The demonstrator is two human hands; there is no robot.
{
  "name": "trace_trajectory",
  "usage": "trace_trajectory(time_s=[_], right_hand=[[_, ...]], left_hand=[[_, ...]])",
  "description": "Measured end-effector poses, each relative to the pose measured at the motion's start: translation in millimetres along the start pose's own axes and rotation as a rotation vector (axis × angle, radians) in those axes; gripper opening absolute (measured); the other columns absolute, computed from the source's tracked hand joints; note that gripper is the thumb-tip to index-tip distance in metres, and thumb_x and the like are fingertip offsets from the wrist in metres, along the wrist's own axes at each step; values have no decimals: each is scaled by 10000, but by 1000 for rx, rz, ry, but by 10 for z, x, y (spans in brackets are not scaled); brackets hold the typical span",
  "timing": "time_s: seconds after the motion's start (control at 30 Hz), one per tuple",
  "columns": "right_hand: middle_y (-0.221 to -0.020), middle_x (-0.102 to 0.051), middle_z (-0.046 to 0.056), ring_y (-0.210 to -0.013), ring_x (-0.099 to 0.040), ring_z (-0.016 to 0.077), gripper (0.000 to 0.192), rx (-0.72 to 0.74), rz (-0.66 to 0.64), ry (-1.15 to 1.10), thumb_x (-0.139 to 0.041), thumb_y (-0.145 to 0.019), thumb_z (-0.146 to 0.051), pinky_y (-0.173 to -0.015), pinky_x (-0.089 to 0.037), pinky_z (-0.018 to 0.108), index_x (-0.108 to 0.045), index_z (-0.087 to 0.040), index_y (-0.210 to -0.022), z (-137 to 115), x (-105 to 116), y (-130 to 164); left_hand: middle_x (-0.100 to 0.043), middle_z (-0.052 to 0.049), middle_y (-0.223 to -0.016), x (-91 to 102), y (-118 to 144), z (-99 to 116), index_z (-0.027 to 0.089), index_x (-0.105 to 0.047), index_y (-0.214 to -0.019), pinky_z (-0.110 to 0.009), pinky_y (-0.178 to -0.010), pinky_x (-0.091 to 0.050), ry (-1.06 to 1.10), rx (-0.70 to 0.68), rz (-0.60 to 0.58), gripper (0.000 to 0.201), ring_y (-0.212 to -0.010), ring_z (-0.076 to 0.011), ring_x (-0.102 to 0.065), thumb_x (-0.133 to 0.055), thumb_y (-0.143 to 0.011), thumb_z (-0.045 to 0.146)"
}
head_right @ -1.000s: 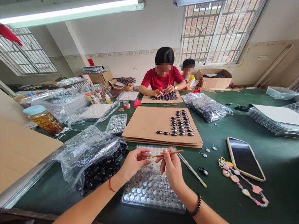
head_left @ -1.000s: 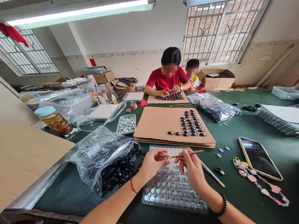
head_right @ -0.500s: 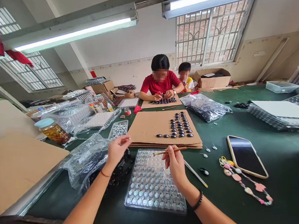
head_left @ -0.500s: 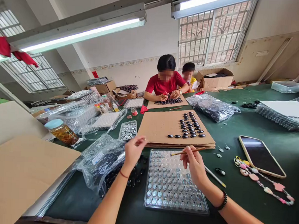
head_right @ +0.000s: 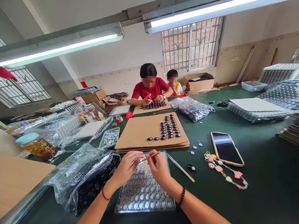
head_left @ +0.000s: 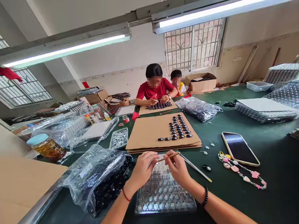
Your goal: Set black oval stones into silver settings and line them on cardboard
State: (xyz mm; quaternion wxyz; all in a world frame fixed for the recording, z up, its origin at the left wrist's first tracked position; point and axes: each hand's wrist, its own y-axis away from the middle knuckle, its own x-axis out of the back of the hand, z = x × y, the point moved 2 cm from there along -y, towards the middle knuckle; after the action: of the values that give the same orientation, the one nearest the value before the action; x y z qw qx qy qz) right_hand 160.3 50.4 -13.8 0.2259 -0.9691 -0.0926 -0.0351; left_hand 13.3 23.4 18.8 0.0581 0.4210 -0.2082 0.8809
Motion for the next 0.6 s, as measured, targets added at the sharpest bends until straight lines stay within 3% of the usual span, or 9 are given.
trace_trajectory(time_s=[0.17, 0.43, 0.6], right_hand=[[-556, -469, -11, -477, -413, 100, 290, 31, -24, 108, -394, -861, -335, -459, -299, 210, -445, -180, -621, 36, -24, -8], [-557, -469, -10, -461, -406, 98, 300, 20, -39, 178, -386, -863, -354, -445, -304, 212, -444, -181, -624, 115, -16, 6], [-512, -420, -34, -419, -394, 88, 295, -46, -67, 140, -374, -869, -371, -415, -286, 204, -460, -181, -660, 102, 24, 27]], left_hand=[[-629, -32, -853, -36, 64, -84, 205, -613, -881, -290, -767, -393, -6, 73, -48, 296, -826, -172, -541, -366, -859, 368], [-591, -34, -716, -102, 103, -127, 169, -557, -724, -261, -667, -371, -138, 91, -51, 343, -716, -169, -523, -327, -866, 380], [-593, -23, -671, -121, 90, -197, 164, -569, -720, -229, -588, -365, 40, 201, -28, 348, -630, -145, -529, -351, -851, 401]])
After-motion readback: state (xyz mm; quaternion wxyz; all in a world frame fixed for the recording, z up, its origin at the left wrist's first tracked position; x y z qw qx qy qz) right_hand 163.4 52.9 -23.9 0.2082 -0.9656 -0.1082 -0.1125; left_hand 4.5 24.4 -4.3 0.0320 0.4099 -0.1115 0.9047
